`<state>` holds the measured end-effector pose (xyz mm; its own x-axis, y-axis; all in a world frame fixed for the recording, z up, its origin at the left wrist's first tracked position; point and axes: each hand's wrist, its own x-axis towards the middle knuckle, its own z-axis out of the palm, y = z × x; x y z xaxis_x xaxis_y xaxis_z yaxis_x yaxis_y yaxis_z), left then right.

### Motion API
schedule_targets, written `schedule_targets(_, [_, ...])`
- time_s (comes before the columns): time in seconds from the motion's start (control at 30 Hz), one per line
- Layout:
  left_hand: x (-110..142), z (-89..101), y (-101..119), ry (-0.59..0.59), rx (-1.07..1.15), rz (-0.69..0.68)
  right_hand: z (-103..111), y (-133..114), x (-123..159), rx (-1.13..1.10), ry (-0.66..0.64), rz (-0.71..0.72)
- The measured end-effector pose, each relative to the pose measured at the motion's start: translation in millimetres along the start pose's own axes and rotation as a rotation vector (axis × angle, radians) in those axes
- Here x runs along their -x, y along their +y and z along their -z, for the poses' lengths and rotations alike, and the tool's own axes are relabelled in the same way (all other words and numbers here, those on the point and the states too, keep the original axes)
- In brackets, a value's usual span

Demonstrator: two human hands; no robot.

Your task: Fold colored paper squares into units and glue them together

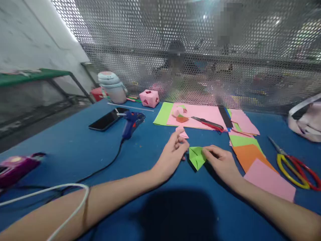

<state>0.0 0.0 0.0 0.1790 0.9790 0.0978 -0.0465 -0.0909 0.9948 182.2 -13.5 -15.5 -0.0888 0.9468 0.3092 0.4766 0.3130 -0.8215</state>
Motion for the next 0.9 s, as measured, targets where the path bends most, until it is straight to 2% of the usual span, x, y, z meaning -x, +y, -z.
schedule_targets(0.13, [-15.4, 8.9, 4.8, 0.139, 0.063, -0.11, 4.2, -6.4, 5.5, 0.012, 0.004, -0.029])
schedule_targets(0.27, [-19.5, 8.2, 2.5, 0.163, 0.097, -0.059, 4.2, -5.8, 5.1, 0.02, 0.0, -0.014])
schedule_targets(0.43, [-10.1, 2.2, 0.3, -0.085, -0.068, 0.062, -1.2, -2.0, 1.4, 0.037, -0.034, 0.063])
schedule_targets(0.57, [-3.3, 1.2, 3.2, -0.24, -0.278, 0.008, -3.3, -2.3, 2.3, 0.026, -0.06, 0.144])
schedule_targets(0.67, [-1.6, 1.1, 4.4, -0.315, -0.318, -0.018, -2.9, -3.2, 3.8, 0.012, -0.054, 0.138])
schedule_targets(0.8, [-1.5, 1.0, 4.1, -0.182, -0.356, -0.048, -1.6, -3.0, 3.6, -0.018, -0.042, 0.005])
schedule_targets(0.9, [-1.6, 0.9, 3.8, -0.132, -0.325, -0.045, -1.6, -2.0, 1.9, 0.028, -0.042, -0.02])
